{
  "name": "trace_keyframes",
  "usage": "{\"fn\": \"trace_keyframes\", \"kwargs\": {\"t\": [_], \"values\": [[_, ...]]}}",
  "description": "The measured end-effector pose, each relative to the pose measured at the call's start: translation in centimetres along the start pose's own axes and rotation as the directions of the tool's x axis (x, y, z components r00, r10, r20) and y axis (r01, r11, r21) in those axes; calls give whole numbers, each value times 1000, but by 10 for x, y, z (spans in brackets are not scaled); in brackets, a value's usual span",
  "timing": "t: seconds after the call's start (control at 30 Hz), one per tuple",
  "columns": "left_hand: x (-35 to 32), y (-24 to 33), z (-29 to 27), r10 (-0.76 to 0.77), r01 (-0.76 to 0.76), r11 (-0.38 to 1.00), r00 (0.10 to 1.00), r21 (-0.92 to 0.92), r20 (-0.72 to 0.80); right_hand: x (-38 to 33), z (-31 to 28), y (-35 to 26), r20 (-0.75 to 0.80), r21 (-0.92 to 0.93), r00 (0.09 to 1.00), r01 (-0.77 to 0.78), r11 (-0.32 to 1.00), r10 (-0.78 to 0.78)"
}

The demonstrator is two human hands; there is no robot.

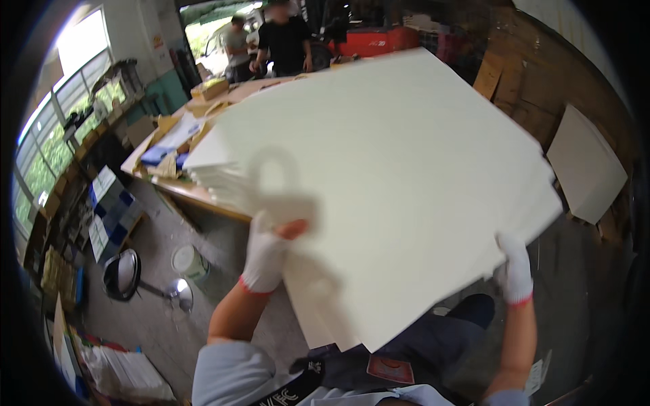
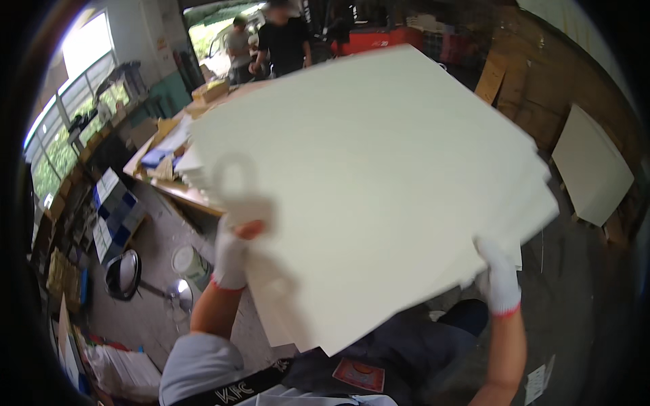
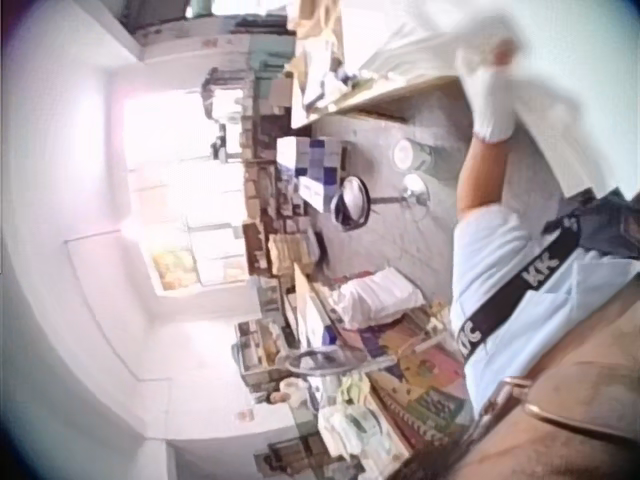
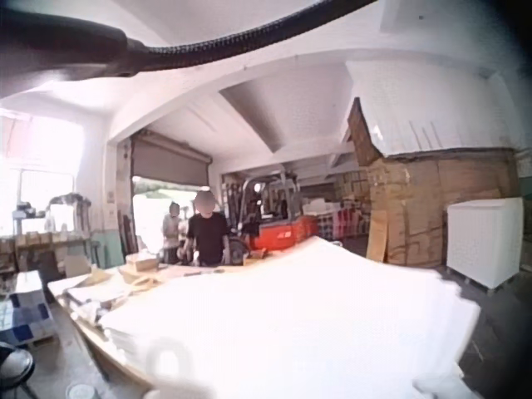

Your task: The person repeatedly picks up stacks of white rectangular panels, aligns them, and places them onto a growing pile on a wooden workbench. The person also handles a blue and white branded box, placing panels inside it.

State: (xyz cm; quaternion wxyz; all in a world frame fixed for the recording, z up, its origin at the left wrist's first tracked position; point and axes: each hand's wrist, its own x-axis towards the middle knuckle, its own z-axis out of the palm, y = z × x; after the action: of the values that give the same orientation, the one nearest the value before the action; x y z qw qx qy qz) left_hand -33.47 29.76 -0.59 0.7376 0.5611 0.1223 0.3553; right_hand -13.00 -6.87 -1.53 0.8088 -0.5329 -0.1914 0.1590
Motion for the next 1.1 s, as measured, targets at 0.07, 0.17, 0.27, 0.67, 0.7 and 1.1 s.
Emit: {"fn": "trace_keyframes", "kwargs": {"t": [0.07, 0.17, 0.27, 0.67, 0.7, 1.1], "values": [[18, 28, -40, 155, -146, 977, 987, -159, 47, 63, 68, -31, 145, -66, 989, 35, 997, -25], [58, 74, -62, 101, -36, 910, 985, -412, 137, 141, 163, -30, 293, 1, 955, 50, 999, -48], [123, 96, -90, 301, -307, 911, 951, -275, -65, 174, 271, 16, 486, -147, 869, 189, 971, -96], [198, 7, -170, -35, 29, 999, 954, -27, -298, 256, 344, 171, 324, 109, 912, -300, 948, 252], [198, 0, -179, 18, -13, 1000, 967, 23, -254, 255, 343, 173, 319, 117, 918, -285, 951, 235], [163, 9, -154, -5, -73, 876, 987, -477, -160, 190, 294, 131, 482, 233, 838, -406, 884, 258]]}}
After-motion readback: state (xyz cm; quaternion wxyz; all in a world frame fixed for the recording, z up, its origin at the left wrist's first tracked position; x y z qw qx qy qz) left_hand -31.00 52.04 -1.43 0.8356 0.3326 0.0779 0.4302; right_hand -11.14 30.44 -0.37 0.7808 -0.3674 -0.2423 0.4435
